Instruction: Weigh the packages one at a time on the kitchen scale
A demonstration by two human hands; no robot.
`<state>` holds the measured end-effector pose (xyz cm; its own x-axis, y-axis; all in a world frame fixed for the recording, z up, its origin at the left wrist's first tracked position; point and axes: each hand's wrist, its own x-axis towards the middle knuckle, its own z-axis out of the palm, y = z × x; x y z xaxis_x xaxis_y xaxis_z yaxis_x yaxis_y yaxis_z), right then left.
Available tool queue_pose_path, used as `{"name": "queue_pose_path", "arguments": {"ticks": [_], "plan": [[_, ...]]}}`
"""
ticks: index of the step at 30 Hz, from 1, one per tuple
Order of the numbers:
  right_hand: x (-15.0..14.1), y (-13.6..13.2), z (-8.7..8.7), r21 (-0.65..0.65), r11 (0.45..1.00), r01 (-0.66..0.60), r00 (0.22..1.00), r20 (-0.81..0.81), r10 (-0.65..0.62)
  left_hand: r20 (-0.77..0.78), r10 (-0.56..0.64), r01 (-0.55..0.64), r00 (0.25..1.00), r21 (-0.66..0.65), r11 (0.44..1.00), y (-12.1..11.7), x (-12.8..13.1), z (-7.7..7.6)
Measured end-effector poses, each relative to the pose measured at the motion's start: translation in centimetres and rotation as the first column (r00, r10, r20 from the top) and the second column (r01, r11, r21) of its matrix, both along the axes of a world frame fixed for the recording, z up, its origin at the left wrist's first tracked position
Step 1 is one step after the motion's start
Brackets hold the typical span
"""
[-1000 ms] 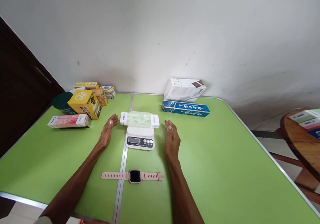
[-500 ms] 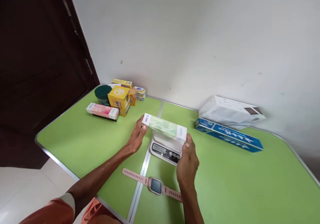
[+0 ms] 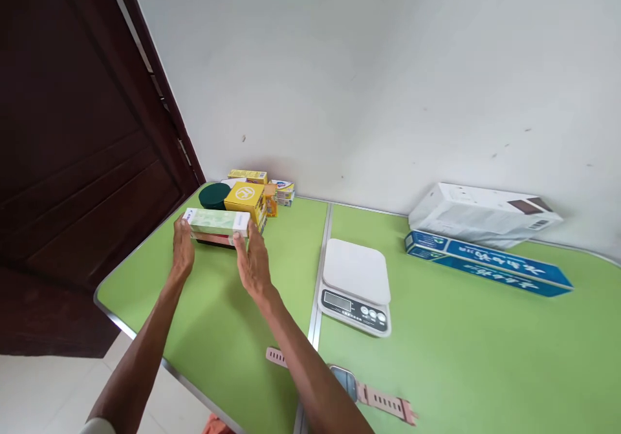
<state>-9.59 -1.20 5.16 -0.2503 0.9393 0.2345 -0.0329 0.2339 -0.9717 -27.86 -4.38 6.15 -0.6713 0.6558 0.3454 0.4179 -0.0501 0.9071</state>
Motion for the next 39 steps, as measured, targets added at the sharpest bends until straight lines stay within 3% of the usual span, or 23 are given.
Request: {"name": "queue_pose_path", "arguments": {"ticks": [4,9,12,15,18,20,22,25,27,29,32,34,39], "plan": [[-2.4,1.0,-1.0,0.048,0.999,-0.019,1.0,0.015,0.018,-0.06,0.039,-0.045,0.997,-0.092,0.995,0.8,-2.5,-1.5],[-2.5,0.8,-1.7,0.018,0.999,-0.05,0.996,0.078,0.048,-0.085,0.044,-0.056,0.995,-0.152,0.987,1.0,-3.7,-2.5],[-0.2,0.3,-1.2,0.046,0.996,-0.075,0.991,0.117,0.069,-0.109,0.095,-0.107,0.989,-0.116,0.987,0.6,-3.3,-1.8],[4.8,-0.3,-0.8,0.128,0.99,-0.053,0.986,0.164,0.031,-0.288,0.192,-0.204,0.938,-0.011,0.979,-0.2,-0.9,-0.6],[12.4,-0.6,-1.2,0.178,0.974,0.138,0.973,0.161,-0.167,-0.458,0.163,-0.117,0.874,0.127,0.985,-1.0,3.7,-0.1],[18.6,-0.3,-1.8,0.192,0.915,0.354,0.914,0.139,-0.382,-0.503,0.031,0.041,0.864,0.131,0.991,-1.2,7.8,-0.3],[25.2,0.6,-2.9,0.193,0.798,0.571,0.79,0.133,-0.598,-0.477,-0.176,0.226,0.861,0.049,0.973,-0.9,12.2,-0.8],[34.4,2.8,-5.0,0.231,0.545,0.806,0.529,0.132,-0.838,-0.333,-0.481,0.484,0.811,-0.08,0.872,0.9,18.6,-1.5],[39.2,4.6,-6.4,0.199,0.396,0.896,0.38,0.115,-0.918,-0.226,-0.626,0.613,0.746,-0.134,0.779,2.9,22.5,-1.7],[42.6,6.6,-7.4,0.15,0.308,0.939,0.295,0.103,-0.95,-0.11,-0.728,0.702,0.677,-0.203,0.683,5.5,26.5,-1.6],[45.4,9.5,-8.0,0.115,0.274,0.955,0.265,0.09,-0.96,0.098,-0.805,0.785,0.585,-0.318,0.531,10.0,32.7,-1.5],[46.3,11.1,-8.2,0.11,0.272,0.956,0.263,0.089,-0.961,0.217,-0.804,0.81,0.553,-0.366,0.459,13.1,36.7,-1.7],[47.0,12.8,-8.8,0.105,0.274,0.956,0.264,0.103,-0.959,0.269,-0.769,0.789,0.58,-0.422,0.447,18.2,44.0,-2.4]]}}
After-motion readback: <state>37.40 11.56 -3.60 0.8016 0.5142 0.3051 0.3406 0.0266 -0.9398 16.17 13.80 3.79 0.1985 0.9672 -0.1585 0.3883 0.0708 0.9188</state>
